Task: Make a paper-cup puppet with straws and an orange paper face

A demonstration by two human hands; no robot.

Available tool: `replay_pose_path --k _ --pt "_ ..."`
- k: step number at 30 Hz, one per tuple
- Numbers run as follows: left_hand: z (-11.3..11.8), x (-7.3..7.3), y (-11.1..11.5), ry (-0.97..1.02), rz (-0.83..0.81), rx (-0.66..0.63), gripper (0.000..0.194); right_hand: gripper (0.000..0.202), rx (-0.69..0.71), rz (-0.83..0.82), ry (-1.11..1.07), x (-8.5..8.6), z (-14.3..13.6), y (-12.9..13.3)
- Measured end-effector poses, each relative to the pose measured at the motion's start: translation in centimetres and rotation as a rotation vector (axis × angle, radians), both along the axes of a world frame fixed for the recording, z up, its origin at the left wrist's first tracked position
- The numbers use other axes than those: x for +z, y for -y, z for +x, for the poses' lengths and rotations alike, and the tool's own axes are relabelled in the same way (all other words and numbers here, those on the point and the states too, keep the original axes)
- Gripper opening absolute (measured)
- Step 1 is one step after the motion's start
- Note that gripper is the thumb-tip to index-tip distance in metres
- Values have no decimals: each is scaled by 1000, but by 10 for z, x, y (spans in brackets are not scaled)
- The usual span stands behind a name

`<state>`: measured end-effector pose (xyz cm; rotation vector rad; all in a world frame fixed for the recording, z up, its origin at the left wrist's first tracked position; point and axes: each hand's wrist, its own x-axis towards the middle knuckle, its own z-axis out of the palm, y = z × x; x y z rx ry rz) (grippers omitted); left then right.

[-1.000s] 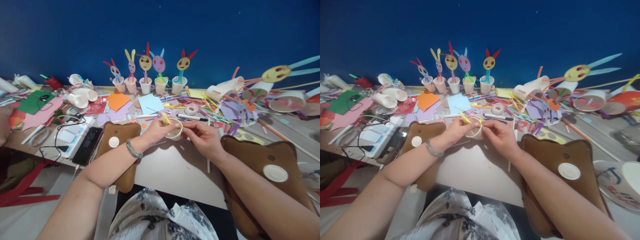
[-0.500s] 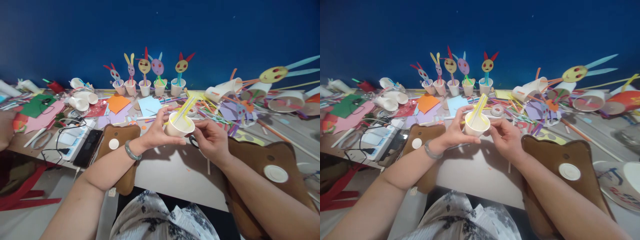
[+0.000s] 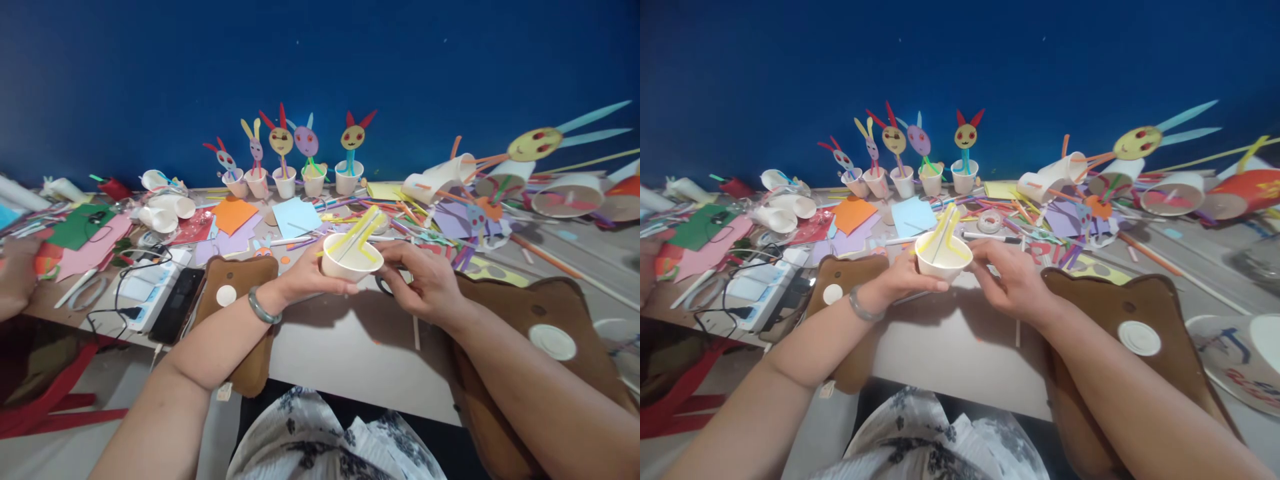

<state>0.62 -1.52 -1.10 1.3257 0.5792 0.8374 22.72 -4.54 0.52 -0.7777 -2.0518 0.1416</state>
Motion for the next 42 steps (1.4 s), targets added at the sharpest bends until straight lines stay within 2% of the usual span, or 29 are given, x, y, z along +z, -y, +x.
replay_pose_path --k 3,7,12,19,23,30,35,42 --pt "-5 1 -1 27 -40 -62 88 14 21 2 -29 1 0 0" --pt "-7 4 -3 54 -58 -158 82 13 76 -74 -45 4 -1 -1" --pt "-4 8 -1 59 -90 -192 78 5 113 -223 -76 7 -1 1" --pt "-2 13 5 40 -202 -241 77 4 151 -223 -112 13 -2 3" --pt "-1 12 5 47 -184 -228 80 5 174 -220 -145 13 -2 3" --pt "-4 9 4 42 -128 -266 72 4 182 -234 -82 17 2 3" --pt "-5 9 2 75 -174 -251 83 10 188 -266 -83 21 1 3" --pt "0 8 1 100 -245 -193 72 13 141 -352 -215 2 7 -2"
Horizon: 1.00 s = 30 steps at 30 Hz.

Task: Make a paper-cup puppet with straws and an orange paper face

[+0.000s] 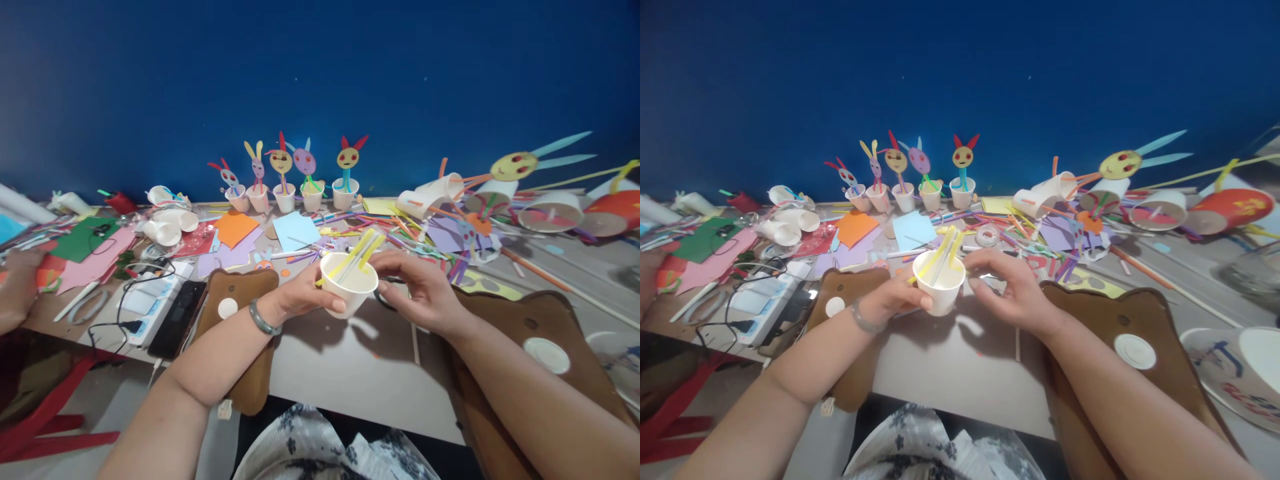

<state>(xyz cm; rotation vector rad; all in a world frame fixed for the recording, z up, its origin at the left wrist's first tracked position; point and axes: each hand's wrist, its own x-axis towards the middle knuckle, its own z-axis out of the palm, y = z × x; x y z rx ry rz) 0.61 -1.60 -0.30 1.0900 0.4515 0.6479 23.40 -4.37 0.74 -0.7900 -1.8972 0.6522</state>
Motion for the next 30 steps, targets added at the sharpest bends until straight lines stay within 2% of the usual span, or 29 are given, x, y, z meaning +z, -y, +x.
replay_pose_path --k 4,10,13,18,24,30 --pt "5 1 1 -18 17 34 69 30 -55 -106 -89 -3 3 0" --pt "10 0 3 -168 70 -108 64 23 -128 -115 -74 6 -7 5" --pt "10 1 3 -212 121 -136 61 15 -98 -128 -82 7 -9 7" --pt "9 3 3 -236 184 -159 54 17 -70 -151 -72 4 -8 8" --pt "10 6 6 -243 173 -231 47 15 -14 -163 -73 5 -10 8" --pt "11 6 6 -260 175 -214 51 14 1 -125 -86 6 -12 9"
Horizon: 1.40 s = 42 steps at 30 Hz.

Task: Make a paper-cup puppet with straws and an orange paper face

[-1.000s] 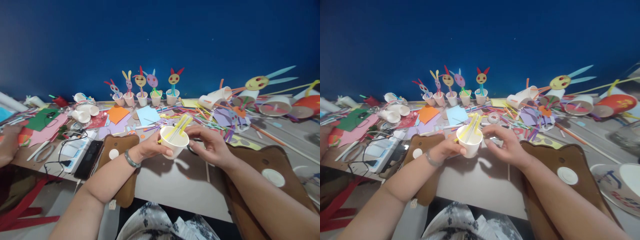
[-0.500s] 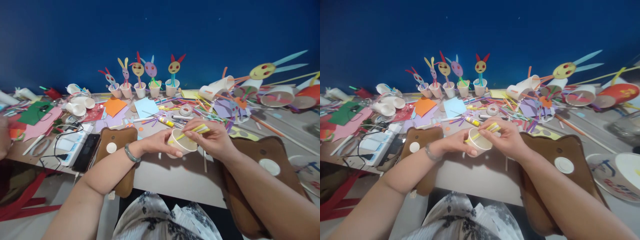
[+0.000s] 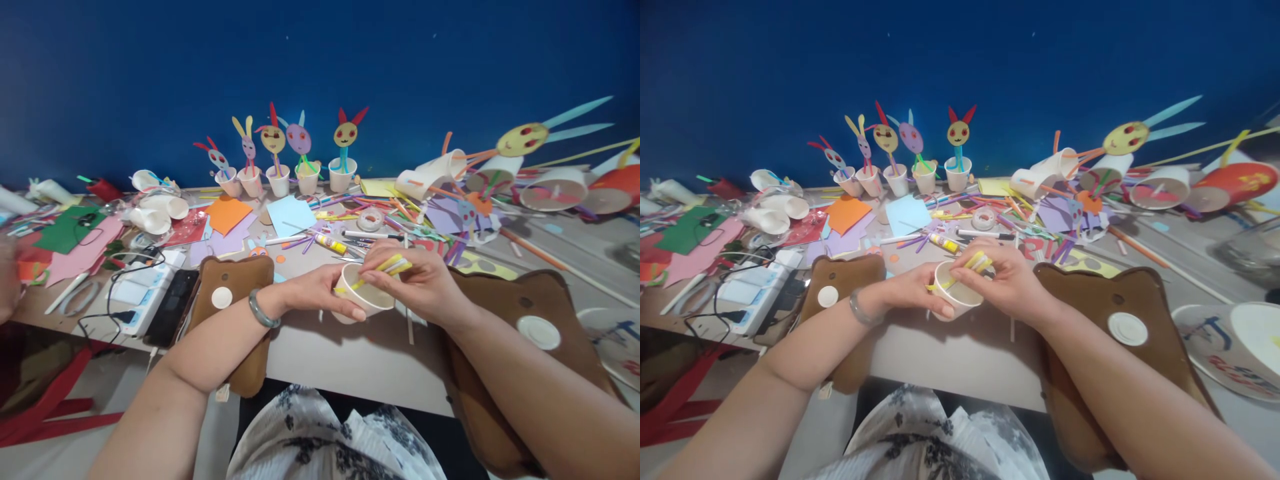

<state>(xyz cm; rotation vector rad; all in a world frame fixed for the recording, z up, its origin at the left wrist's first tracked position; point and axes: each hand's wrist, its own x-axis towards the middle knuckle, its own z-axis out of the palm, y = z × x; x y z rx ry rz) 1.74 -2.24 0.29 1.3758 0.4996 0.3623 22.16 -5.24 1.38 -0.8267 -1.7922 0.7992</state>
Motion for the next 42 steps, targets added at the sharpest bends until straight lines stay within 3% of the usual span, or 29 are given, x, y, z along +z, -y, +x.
replay_pose_path --k 5,8,10,13,15,18,22,29,37,42 --pt "-1 -6 -1 31 25 156 74 21 -43 -47 12 0 2 1" --pt "-1 -14 -1 22 6 235 78 22 -122 -51 36 -4 4 -2" --pt "-1 -18 -1 29 105 358 72 20 -198 -46 79 -6 5 -5" --pt "-2 -19 -2 44 378 487 53 14 -259 -31 149 -7 7 -8" --pt "-4 -17 -3 6 489 489 37 11 -253 -28 176 -7 8 -9" --pt "-7 -15 -5 -54 515 450 26 10 -260 -22 191 -7 8 -10" --pt "-5 -21 -7 -6 470 416 27 8 -257 -14 213 -9 5 -9" --pt "-1 -30 -5 15 480 476 22 8 -211 -25 255 -13 4 -9" --pt "-3 -27 -8 -38 370 506 22 9 -207 66 325 -13 5 -12" --pt "-3 -24 -6 -72 267 492 23 7 -128 124 425 -9 12 -13"
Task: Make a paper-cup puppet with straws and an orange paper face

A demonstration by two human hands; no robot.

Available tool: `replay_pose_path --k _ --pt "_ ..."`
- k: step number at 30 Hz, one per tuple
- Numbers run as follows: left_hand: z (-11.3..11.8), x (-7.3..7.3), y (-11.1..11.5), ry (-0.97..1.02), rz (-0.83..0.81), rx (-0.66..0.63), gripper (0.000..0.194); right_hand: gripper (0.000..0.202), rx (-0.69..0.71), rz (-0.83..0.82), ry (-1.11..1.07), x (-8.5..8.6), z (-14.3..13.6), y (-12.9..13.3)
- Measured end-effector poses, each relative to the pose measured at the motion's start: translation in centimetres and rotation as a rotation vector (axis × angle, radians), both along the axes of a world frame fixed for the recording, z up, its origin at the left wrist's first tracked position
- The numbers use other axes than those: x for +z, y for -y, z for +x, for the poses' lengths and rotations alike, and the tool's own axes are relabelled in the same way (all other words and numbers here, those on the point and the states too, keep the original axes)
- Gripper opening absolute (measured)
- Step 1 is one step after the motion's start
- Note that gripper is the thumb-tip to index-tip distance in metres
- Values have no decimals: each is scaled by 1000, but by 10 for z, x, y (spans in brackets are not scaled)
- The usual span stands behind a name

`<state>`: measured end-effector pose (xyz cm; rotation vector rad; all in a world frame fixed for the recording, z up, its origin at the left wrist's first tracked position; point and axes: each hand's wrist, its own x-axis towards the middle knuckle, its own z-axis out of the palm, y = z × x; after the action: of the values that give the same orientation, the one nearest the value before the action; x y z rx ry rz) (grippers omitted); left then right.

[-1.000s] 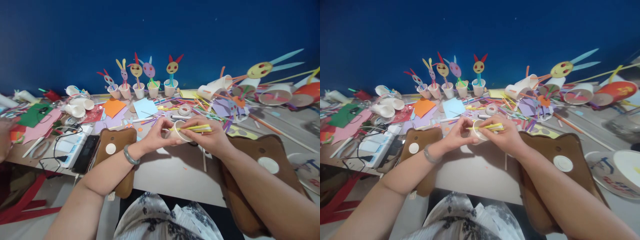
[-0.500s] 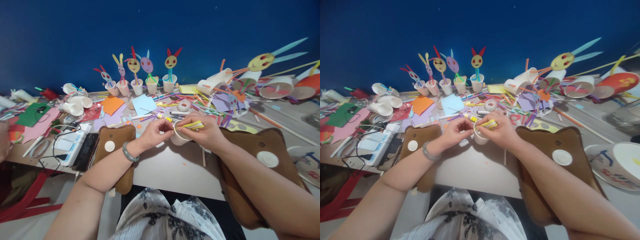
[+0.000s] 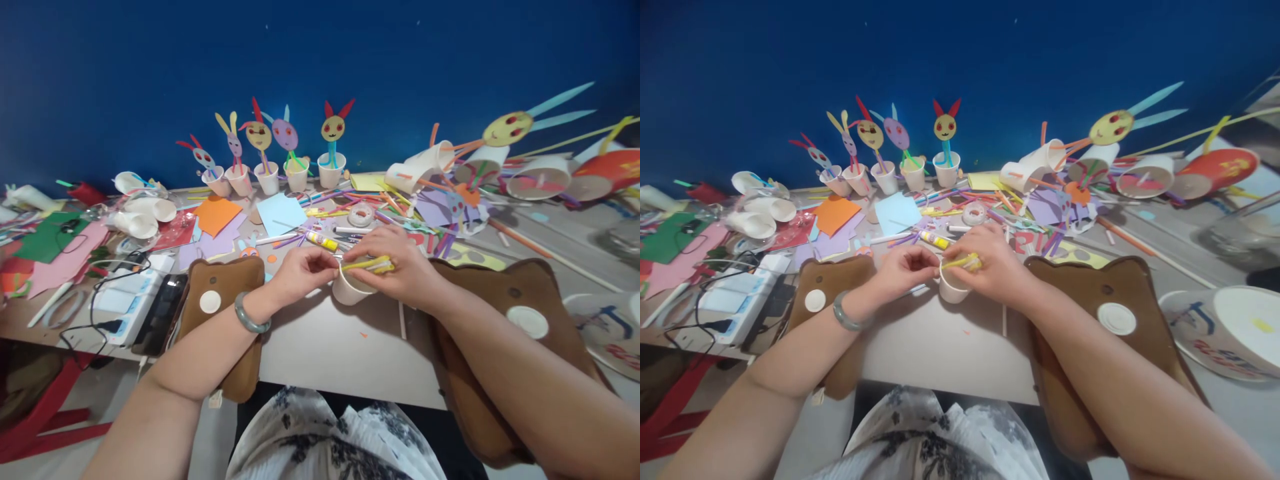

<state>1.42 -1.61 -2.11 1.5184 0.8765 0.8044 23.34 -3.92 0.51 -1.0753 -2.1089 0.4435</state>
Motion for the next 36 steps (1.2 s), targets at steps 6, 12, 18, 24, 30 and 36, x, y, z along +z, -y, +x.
replay_pose_path --k 6,12,18,24,30,36 --pt "3 5 8 -23 30 -3 13 20 30 -57 116 1 13 -1" --pt "4 6 11 -73 163 53 4 18 24 -54 127 1 15 -2" --pt "5 7 14 -151 212 88 6 16 -7 -22 101 -6 15 -3" --pt "6 10 16 -211 287 89 12 12 25 -24 85 -7 13 -3" --pt "6 10 18 -225 302 72 15 9 57 -29 72 -6 14 -2" --pt "5 8 18 -246 272 23 13 9 52 -7 92 -8 13 -5"
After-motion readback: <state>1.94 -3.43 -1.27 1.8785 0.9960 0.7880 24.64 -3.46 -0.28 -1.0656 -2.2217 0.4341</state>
